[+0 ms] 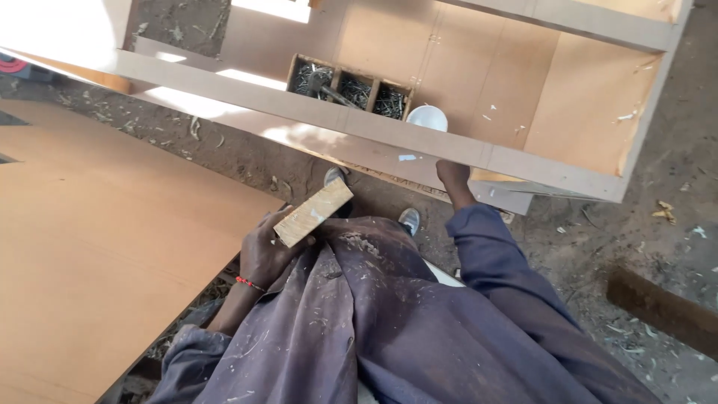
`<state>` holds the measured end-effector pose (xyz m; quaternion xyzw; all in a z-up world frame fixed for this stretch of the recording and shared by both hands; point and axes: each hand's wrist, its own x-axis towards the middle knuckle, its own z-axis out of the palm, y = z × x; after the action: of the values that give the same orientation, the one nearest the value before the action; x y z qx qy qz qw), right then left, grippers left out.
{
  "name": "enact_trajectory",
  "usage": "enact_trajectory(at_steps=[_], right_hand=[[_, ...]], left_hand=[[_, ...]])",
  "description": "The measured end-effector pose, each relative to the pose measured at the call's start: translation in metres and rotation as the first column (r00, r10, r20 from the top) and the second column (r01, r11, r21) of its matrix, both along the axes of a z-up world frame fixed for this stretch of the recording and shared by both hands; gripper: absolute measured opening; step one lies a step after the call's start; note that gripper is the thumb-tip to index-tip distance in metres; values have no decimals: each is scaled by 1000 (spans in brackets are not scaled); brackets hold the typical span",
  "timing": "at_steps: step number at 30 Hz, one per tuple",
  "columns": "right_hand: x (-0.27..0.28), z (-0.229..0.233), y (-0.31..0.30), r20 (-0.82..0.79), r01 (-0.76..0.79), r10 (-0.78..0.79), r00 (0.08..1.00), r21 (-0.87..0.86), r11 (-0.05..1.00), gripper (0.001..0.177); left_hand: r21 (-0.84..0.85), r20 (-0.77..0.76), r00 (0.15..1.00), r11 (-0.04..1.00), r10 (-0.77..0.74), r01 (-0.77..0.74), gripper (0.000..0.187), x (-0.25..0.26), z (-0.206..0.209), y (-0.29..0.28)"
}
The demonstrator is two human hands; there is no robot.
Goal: Hammering nails into a wooden frame to assemble furniture.
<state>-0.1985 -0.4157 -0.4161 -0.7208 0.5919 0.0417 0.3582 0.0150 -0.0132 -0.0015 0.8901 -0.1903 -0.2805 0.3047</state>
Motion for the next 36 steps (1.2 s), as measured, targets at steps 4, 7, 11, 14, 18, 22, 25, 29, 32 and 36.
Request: enact_trajectory(at_steps=[4,7,11,14,18,22,25,29,32,36], right_hand=[[-43,23,34,82,191,-196,977,67,979,29],[-55,57,75,234,302,-345,909,199,932,30],[-53,121,85,372,257,-367,853,314,914,29],[-63,99,82,339,328,-432,836,324,888,31],[-72,87,77,391,182,-298,871,306,934,29],[-84,72,68,310,204,-297,903,299,932,27],[-83,76,76,271,160,-239,933,282,946,25],[-101,195,116,341,108,-251,906,385,916,31],[-126,213,132,487,78,-302,820,427,901,39],[-108,347,160,643,19,-279,713,380,925,42]], left_hand=[[33,20,1000,999,-11,10,77,9,-17,-6],[27,66,998,1000,-11,9,73,3,-30,-5],[-25,135,989,998,66,-63,68,-13,-21,-18],[-6,149,982,994,112,-113,60,-28,-21,-19],[-42,135,978,987,156,-152,54,-44,-19,-22],[-25,105,975,980,197,-196,58,-65,-2,-29],[-28,100,984,989,147,-145,59,-58,8,-40],[-175,73,993,981,92,-78,56,-61,18,-57],[-464,-20,995,881,93,-91,61,-39,-36,-37],[-269,139,990,960,-36,73,71,-28,-23,-46]])
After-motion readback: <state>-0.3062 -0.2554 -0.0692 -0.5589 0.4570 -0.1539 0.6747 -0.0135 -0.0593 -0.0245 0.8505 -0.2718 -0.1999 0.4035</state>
